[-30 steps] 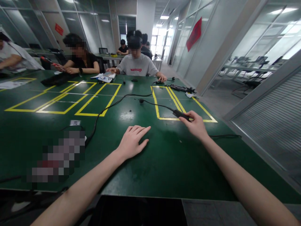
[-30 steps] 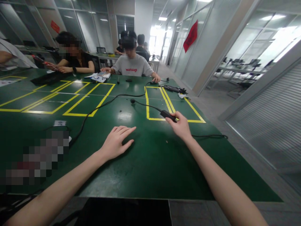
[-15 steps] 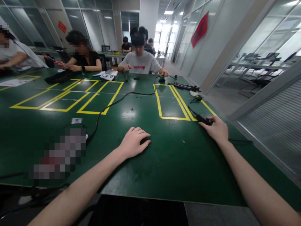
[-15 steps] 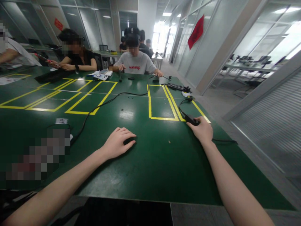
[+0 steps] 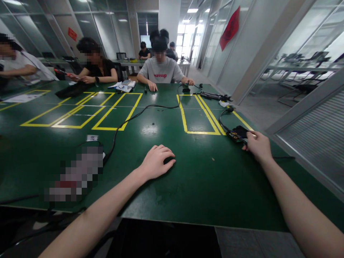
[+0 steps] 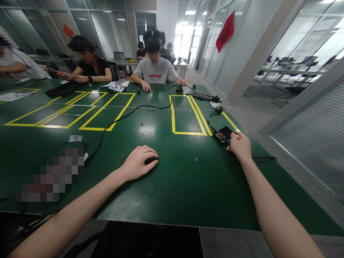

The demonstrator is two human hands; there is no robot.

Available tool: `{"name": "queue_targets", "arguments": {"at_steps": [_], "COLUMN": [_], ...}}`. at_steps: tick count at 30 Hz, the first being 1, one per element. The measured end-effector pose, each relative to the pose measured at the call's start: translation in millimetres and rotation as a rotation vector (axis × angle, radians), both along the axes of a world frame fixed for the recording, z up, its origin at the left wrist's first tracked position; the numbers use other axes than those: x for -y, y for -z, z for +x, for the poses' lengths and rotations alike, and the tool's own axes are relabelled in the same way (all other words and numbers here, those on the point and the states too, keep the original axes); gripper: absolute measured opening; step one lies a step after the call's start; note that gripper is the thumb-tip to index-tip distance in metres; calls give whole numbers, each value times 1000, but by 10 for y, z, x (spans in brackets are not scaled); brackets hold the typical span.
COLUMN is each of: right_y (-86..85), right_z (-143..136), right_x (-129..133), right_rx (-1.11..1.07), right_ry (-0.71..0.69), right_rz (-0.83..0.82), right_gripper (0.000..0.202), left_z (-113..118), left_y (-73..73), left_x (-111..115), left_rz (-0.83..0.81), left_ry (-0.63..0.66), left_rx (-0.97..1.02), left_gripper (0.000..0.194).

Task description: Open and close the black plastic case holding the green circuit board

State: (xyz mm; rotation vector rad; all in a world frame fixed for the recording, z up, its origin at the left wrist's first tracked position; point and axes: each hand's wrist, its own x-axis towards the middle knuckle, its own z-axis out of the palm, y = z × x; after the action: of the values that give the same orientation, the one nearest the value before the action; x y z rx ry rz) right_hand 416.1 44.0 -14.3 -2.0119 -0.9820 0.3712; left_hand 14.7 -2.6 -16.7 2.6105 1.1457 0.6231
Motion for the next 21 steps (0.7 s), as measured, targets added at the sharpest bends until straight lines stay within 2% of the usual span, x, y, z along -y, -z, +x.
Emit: {"name": "queue_targets", "arguments": {"at_steps": [4, 7, 10, 13, 16, 21], "right_y": [7, 15, 33, 52, 40, 48], "right_z": [-2, 3, 15, 25, 37, 135], "right_x": [-16, -4, 7, -3, -13, -27], "right_rx": [-34, -49, 50, 248, 319, 347], "right_ry": [31, 15, -44, -116, -125, -75], "right_rz": [-43, -30, 13, 130, 229, 297], "right_gripper": [51, 60, 69, 51, 31, 22], "left_z": [1, 1, -1, -5, -9, -13], "left_y": [7, 10, 7, 4, 3, -3], "left_x": [-8, -12, -15, -18, -21, -17], "left_rz": [2, -3, -10, -2, 2, 3], "left_ry": [3, 3, 3, 10, 16, 18], "left_rx": [13, 8, 3, 4, 3, 4], "left_gripper": [14, 13, 13, 13, 14, 14]}}
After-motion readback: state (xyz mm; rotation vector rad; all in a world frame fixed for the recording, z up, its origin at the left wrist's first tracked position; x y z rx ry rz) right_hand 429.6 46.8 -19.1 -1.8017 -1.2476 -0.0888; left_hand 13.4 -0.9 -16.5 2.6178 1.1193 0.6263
